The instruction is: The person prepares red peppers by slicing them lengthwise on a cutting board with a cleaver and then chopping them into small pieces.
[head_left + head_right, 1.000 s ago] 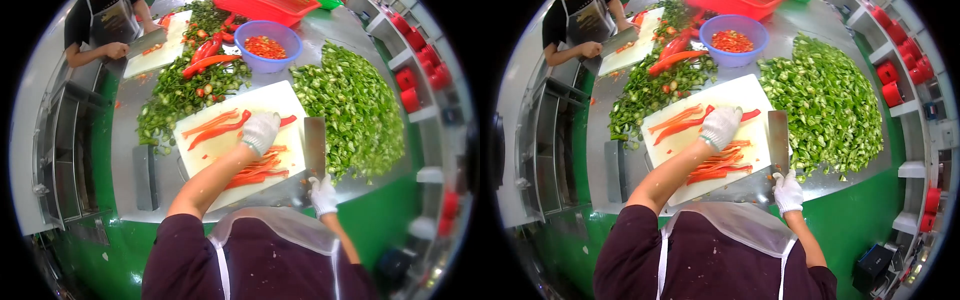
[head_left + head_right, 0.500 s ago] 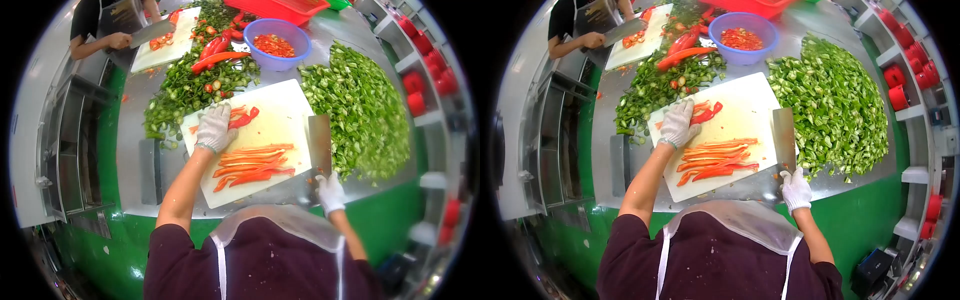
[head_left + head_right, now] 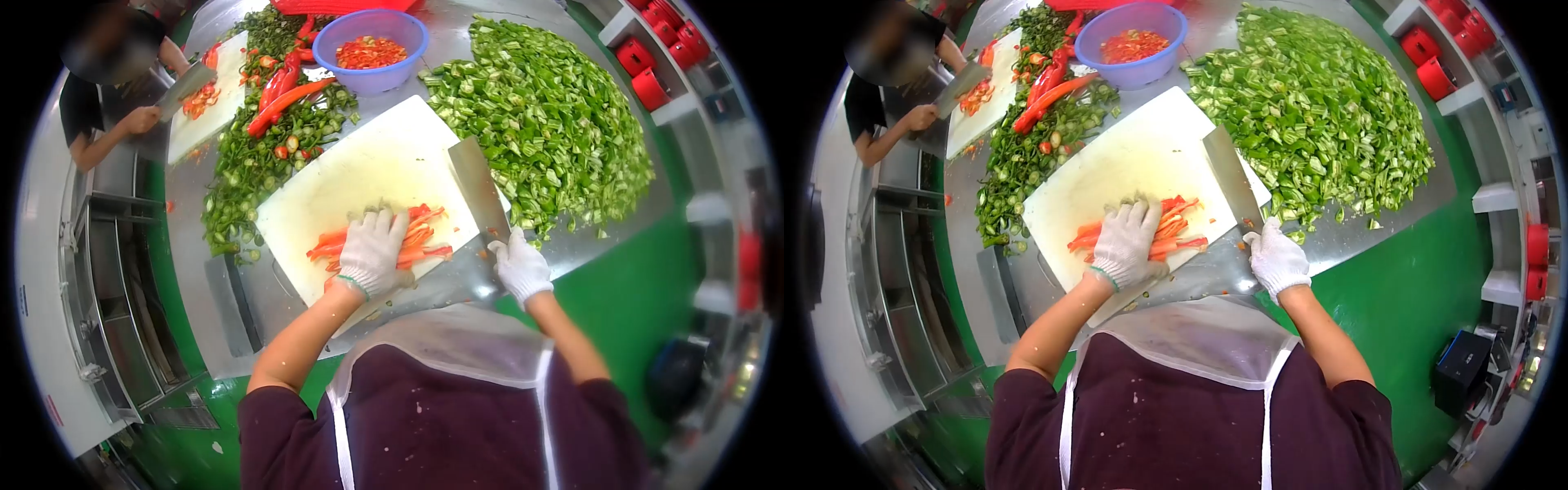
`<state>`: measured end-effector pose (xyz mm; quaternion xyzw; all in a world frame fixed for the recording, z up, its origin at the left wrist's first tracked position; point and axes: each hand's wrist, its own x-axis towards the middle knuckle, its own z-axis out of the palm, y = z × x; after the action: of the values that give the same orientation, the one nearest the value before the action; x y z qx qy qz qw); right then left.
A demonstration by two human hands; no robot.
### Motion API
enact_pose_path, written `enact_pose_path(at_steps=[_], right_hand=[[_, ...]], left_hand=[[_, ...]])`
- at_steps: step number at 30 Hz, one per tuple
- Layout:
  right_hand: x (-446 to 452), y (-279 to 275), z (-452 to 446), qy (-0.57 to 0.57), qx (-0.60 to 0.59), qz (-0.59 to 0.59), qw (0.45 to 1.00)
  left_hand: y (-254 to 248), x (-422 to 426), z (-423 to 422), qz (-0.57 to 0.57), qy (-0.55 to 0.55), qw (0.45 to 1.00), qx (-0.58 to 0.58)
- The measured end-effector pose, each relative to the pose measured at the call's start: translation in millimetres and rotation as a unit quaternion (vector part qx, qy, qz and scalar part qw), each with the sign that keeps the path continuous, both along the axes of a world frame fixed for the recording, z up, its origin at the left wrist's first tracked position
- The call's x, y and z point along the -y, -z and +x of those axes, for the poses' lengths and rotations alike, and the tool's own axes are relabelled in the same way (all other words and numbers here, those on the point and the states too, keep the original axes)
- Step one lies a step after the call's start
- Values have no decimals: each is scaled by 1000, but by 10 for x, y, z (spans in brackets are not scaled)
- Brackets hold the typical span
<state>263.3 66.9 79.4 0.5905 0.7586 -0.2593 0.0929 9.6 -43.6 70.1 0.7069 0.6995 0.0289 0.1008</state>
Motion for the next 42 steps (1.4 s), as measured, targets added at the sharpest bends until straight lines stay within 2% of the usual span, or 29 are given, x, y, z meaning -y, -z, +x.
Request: enact_pose_path(at_steps=[4,5,7,11,12,15,17,20,23,24,26,29,32,38,42], right_hand=[[-36,-95,18,-76,8,18,997],[-88,-138,-9,-99,12,20,995],[-196,-344,-156,-141,38,7,989],[-185,-330,-514,-211,30,78,974],[-146,-266,-602,-203,18,81,976],[38,-212,-705,-281,3,88,956],[21,-274,-699,-272,5,75,959],[-44,-217,-701,-241,-14,84,967],[-11,-262,-792,-246,-2,59,967],[68,-409,-855,-259,28,8,965],[203,-359,-858,-281,42,22,958],[75,-321,-747,-274,0,10,962],[43,-169,-593,-281,-96,29,955],[35,-206,-541,-263,-57,26,963],[135,-567,-544,-289,1,8,957]], left_hand=[[192,-130,3,18,-144,989,32],[207,-192,-11,-16,-178,983,49],[244,-240,-2,32,-190,981,18],[369,-258,-11,136,-180,973,-38],[311,-264,1,110,-192,975,-8],[82,-218,-13,42,-217,973,60],[41,-139,-73,11,-219,972,80],[359,2,-114,109,-197,974,-28],[448,4,-101,133,-177,973,-68],[375,-11,-99,103,-180,978,-35],[186,-14,-90,39,-185,981,32],[304,99,-284,65,-103,990,76],[373,190,-335,131,-57,990,23],[289,237,-78,136,-170,976,-26],[366,238,-138,177,-168,970,10]])
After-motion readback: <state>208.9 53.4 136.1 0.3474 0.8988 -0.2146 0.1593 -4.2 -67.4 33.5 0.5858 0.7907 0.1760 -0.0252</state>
